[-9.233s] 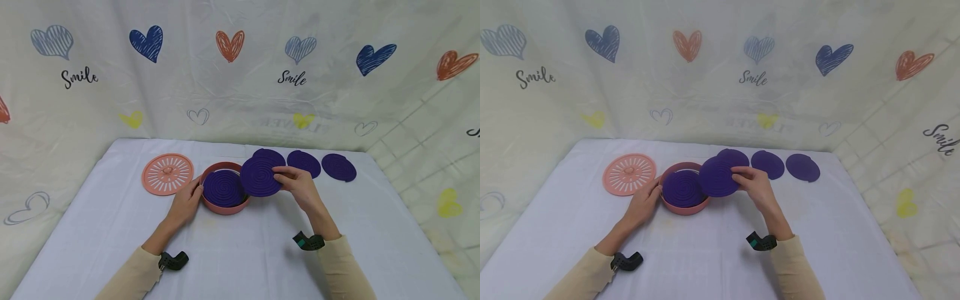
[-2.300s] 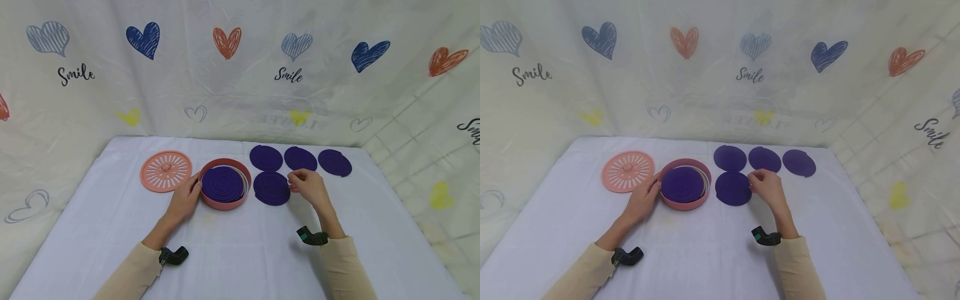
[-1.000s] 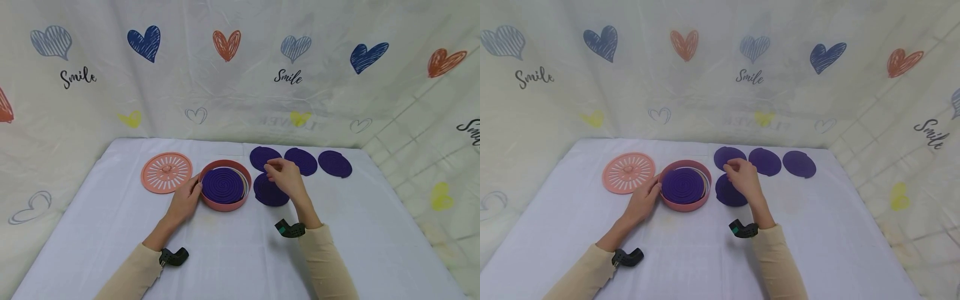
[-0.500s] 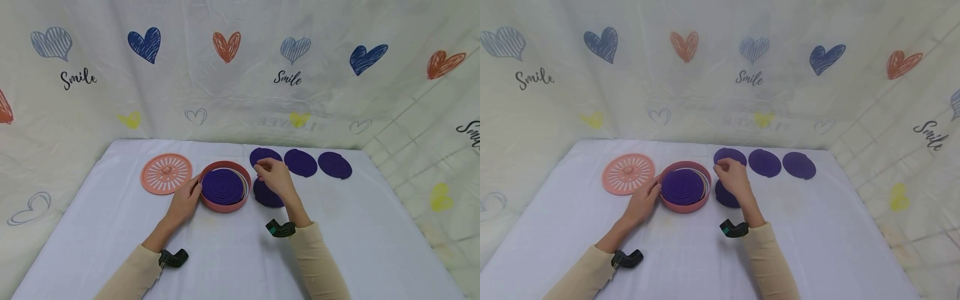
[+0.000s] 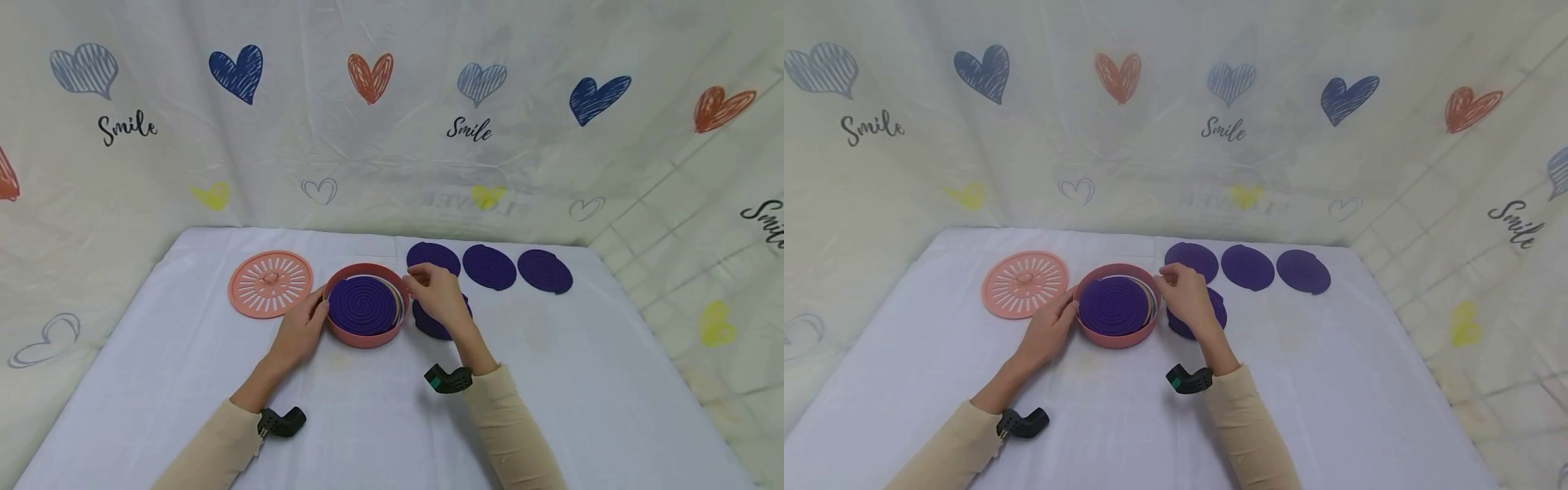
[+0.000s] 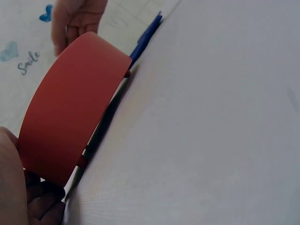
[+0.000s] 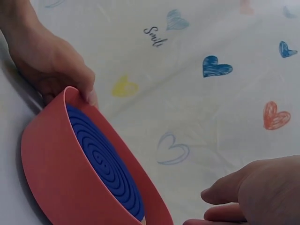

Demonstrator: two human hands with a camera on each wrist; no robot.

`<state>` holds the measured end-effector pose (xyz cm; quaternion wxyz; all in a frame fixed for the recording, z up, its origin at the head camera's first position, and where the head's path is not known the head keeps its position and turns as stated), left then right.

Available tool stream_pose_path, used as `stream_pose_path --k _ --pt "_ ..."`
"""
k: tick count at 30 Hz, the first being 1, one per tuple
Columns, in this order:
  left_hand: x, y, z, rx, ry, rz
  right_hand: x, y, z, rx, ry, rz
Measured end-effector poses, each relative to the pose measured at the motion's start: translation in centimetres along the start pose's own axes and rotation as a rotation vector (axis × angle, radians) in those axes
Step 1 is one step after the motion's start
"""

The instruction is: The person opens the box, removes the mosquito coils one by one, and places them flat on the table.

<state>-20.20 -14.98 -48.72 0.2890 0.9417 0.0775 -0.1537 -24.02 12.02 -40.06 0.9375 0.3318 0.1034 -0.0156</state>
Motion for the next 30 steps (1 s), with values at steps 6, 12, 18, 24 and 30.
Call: stream_pose_path --k 6,12,18,24,30 --pt "-0.1 0.1 -0.2 -0.002 0.012 0.012 0.3 -0.5 0.3 0.018 0.044 -0.012" --pt "0.0 0.1 -0.2 -0.007 0.021 0.014 0.7 -1.0 0.9 0.025 0.059 -0.004" --pt "0.0 0.0 0.0 -0.007 0.019 0.002 1.0 -1.5 1.2 0.02 0.066 0.007" --pt "0.0 0.1 -0.1 -0.003 0.014 0.002 1.1 -2.2 1.2 0.024 0.098 0.013" --pt "0.0 0.0 -0.2 0.006 0.019 0.008 1.3 -3.0 1.3 0.072 0.115 0.027"
Point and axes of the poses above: each hand's wrist, its own x-axis away from the middle knuckle, its own y-axis out of the back of the hand, z = x × y, the point moved 1 cm from there along -x, towards the middle knuckle, and after that the axes turned 8 degrees about -z, right-handed, at the moved point
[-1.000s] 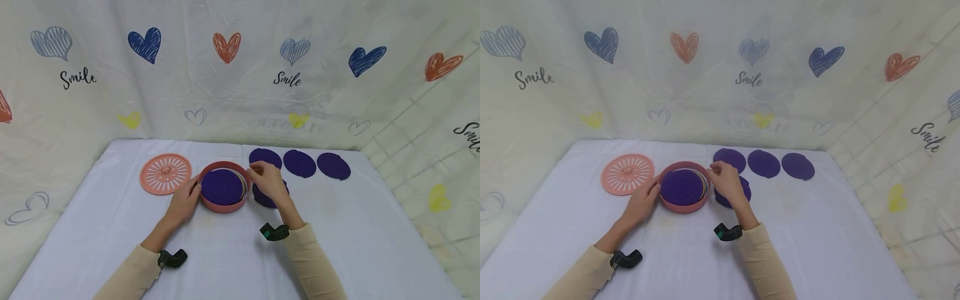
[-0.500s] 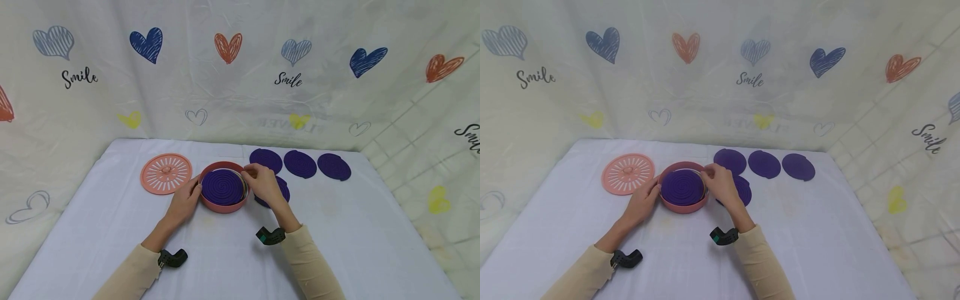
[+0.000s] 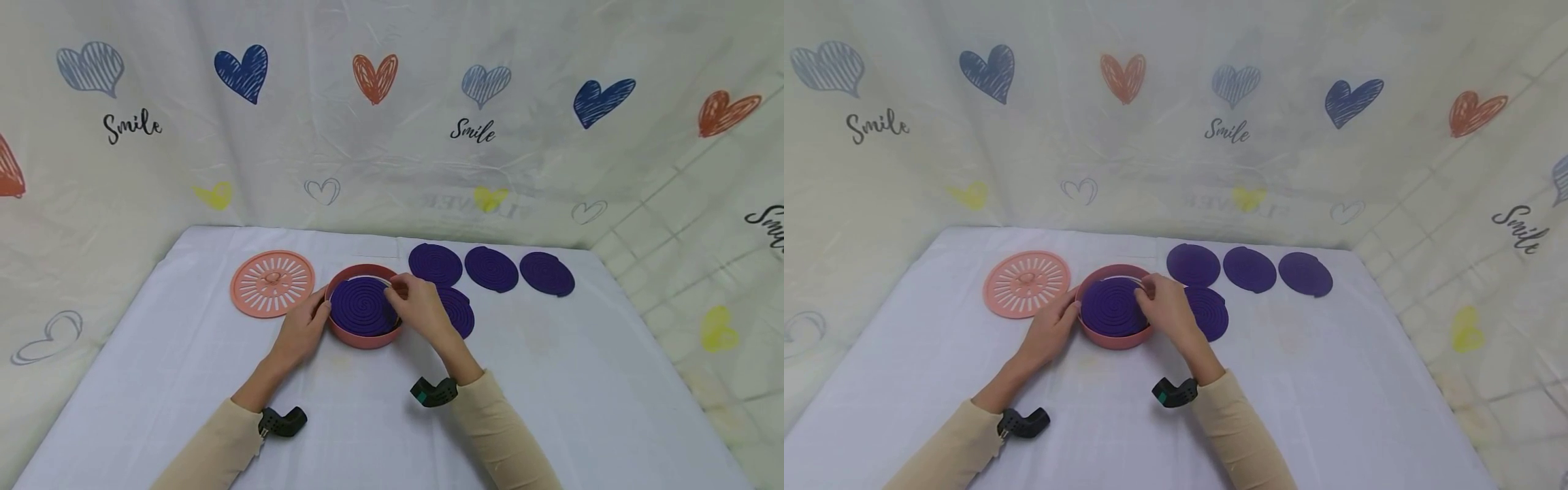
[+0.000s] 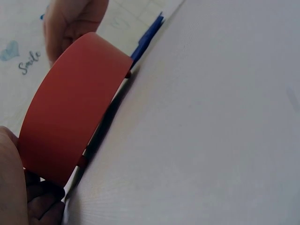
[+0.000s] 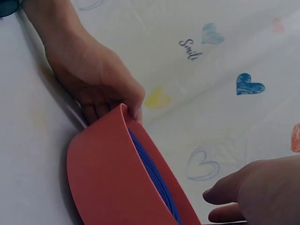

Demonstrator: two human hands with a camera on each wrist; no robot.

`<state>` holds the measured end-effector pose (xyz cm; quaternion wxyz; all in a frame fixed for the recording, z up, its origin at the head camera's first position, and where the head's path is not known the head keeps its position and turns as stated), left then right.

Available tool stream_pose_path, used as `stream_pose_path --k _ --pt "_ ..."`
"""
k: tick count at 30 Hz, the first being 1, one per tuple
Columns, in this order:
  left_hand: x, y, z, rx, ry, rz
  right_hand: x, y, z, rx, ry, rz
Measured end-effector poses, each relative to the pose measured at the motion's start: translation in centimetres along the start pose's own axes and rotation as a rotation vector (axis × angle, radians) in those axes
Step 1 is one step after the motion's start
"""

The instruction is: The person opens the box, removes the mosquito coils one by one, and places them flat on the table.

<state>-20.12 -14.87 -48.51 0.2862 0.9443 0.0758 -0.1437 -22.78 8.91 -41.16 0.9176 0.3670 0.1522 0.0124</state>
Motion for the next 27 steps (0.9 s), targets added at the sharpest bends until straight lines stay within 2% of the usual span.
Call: stream_pose_path --k 12,27 --pt "0.1 0.0 -0.1 -0.005 0.008 0.003 0.3 -0.8 0.4 0.116 0.057 0.024" --pt "0.0 0.0 0.0 -0.012 0.005 0.001 0.2 -1.2 1.0 0.21 0.043 0.073"
Point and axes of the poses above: each hand's wrist, its own x-axis away from the middle knuckle, its own y-axis out of the back of the hand, z = x × y, the point moved 1 cm from there along -x, towards the middle knuckle, and after that the axes turned 8 degrees about -z, right-handed, at the moved point
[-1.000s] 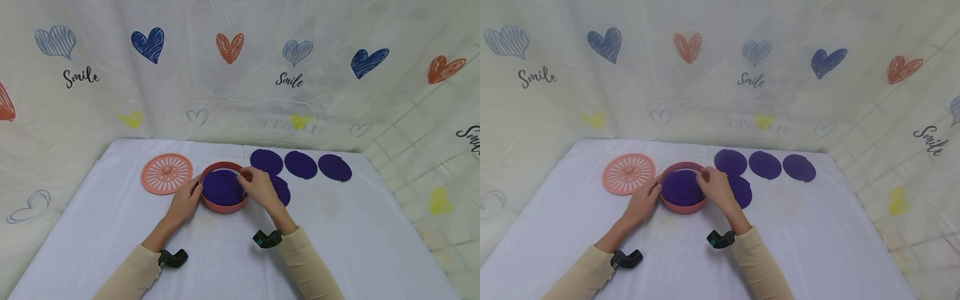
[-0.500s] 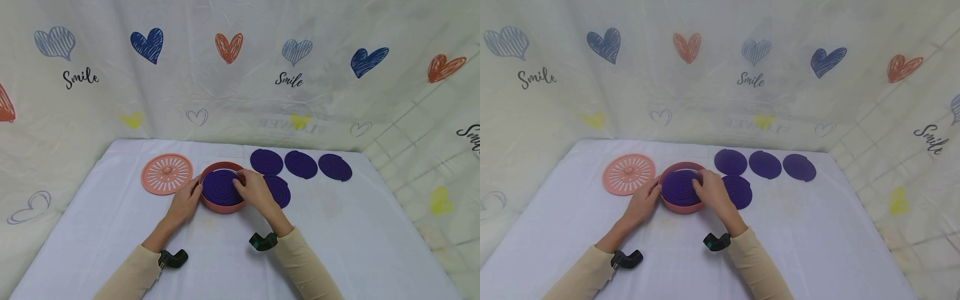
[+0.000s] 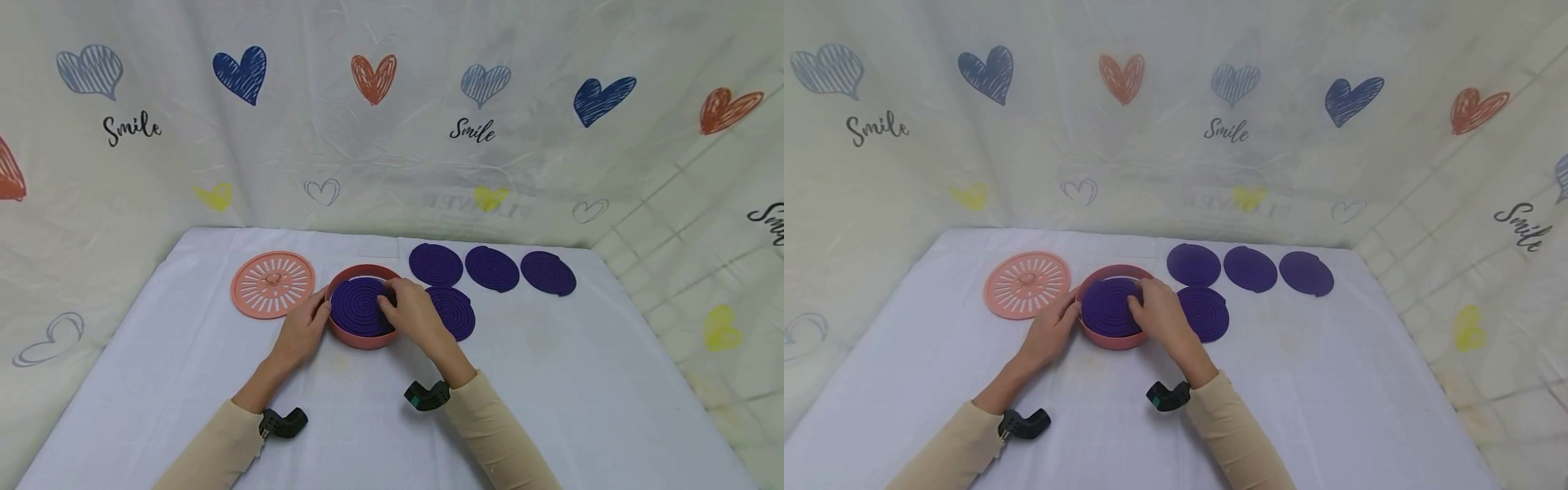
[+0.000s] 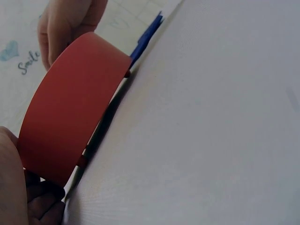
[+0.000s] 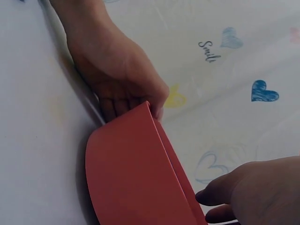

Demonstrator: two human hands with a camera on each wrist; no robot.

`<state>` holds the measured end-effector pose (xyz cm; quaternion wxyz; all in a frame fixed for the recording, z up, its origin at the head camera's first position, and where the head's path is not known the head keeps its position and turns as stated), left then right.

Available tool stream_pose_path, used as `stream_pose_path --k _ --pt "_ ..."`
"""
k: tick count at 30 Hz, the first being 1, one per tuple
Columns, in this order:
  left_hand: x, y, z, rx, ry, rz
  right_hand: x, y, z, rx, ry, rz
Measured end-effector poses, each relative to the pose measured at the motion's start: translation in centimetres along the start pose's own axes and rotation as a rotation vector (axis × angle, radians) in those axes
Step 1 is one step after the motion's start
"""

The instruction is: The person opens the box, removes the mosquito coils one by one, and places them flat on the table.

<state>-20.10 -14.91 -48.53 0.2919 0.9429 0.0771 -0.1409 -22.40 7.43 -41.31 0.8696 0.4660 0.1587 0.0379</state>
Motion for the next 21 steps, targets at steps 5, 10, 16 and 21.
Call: stream_pose_path --k 5,10,16,21 --pt "0.03 -0.04 -0.02 0.004 0.001 -0.001 0.13 0.07 0.11 -0.012 0.013 -0.004" --pt "0.03 0.0 -0.08 0.006 -0.001 -0.003 0.09 0.17 0.04 -0.052 0.009 -0.013" --pt "-0.02 0.02 -0.03 0.009 -0.008 -0.008 0.11 0.29 -0.05 -0.098 0.01 -0.023" --pt "-0.07 -0.01 0.02 0.008 -0.011 -0.01 0.07 0.33 -0.24 -0.14 0.016 -0.033"
Point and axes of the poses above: each hand's wrist, its own x-axis away from the middle knuckle, its own y-axis out of the back of the hand, z = x × y, the point moved 1 cm from there along -x, towards the middle knuckle, and after that the axes turned 8 degrees about -z, right-handed, at the moved point
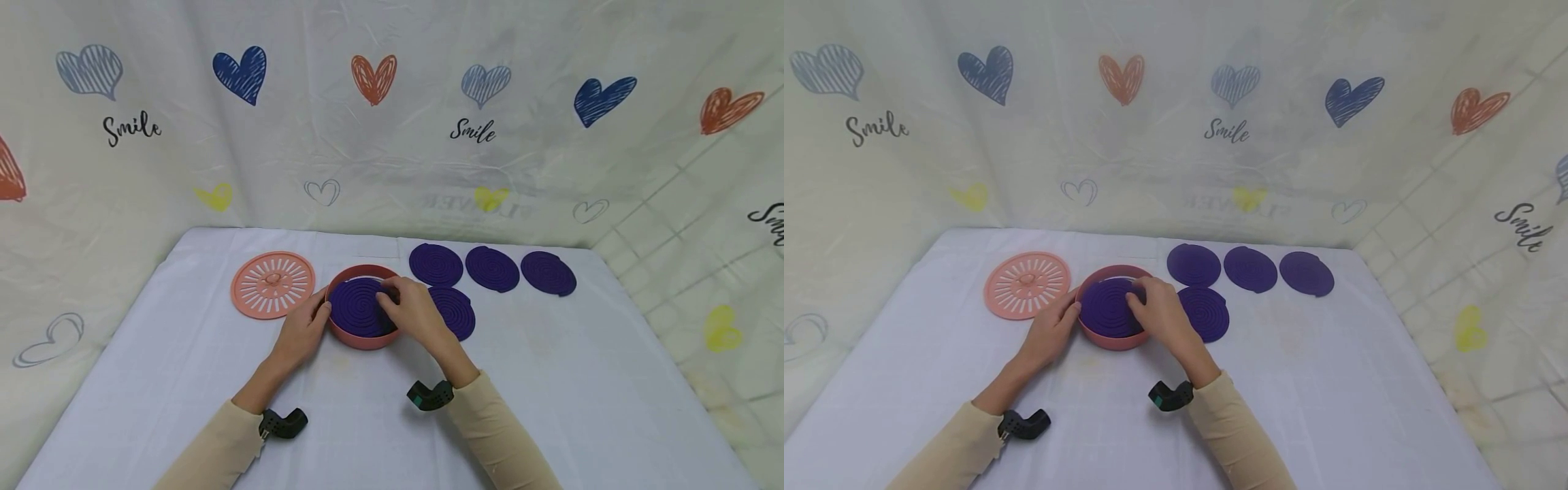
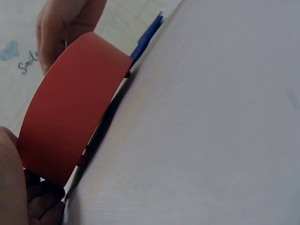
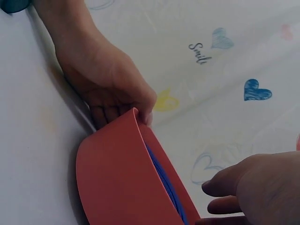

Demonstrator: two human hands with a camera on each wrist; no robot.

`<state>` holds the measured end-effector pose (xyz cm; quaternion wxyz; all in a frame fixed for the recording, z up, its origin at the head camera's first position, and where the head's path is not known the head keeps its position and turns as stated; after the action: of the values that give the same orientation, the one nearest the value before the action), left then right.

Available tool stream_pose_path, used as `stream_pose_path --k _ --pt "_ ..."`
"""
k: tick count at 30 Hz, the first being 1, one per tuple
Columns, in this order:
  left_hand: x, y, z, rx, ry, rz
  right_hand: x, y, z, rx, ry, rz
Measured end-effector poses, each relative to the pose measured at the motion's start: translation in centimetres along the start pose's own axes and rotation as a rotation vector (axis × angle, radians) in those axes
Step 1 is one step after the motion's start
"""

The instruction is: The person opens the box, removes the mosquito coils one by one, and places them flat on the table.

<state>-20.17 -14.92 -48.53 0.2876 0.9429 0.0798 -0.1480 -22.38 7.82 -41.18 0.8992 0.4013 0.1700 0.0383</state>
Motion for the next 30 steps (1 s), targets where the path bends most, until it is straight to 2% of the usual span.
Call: stream_pose_path --k 11,19,30 --pt "0.1 0.0 0.1 0.004 0.006 0.007 -0.1 0.4 -0.2 -0.064 0.033 -0.077" --pt "0.0 0.1 -0.1 0.007 0.003 0.011 -0.1 0.9 -0.7 -0.194 -0.057 -0.069" --pt "0.1 0.1 -0.2 0.009 0.008 0.01 -0.4 1.6 -1.0 -0.236 -0.102 -0.031"
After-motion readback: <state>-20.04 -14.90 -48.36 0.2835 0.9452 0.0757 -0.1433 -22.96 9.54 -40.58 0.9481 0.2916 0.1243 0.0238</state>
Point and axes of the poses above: each hand's wrist, its own x-axis away from the middle knuckle, its own y-axis out of the back of the hand, z = x × y, the point moved 1 cm from there along -x, towards the middle knuckle, and after that the axes turned 8 degrees about -z, right-handed, at the moved point
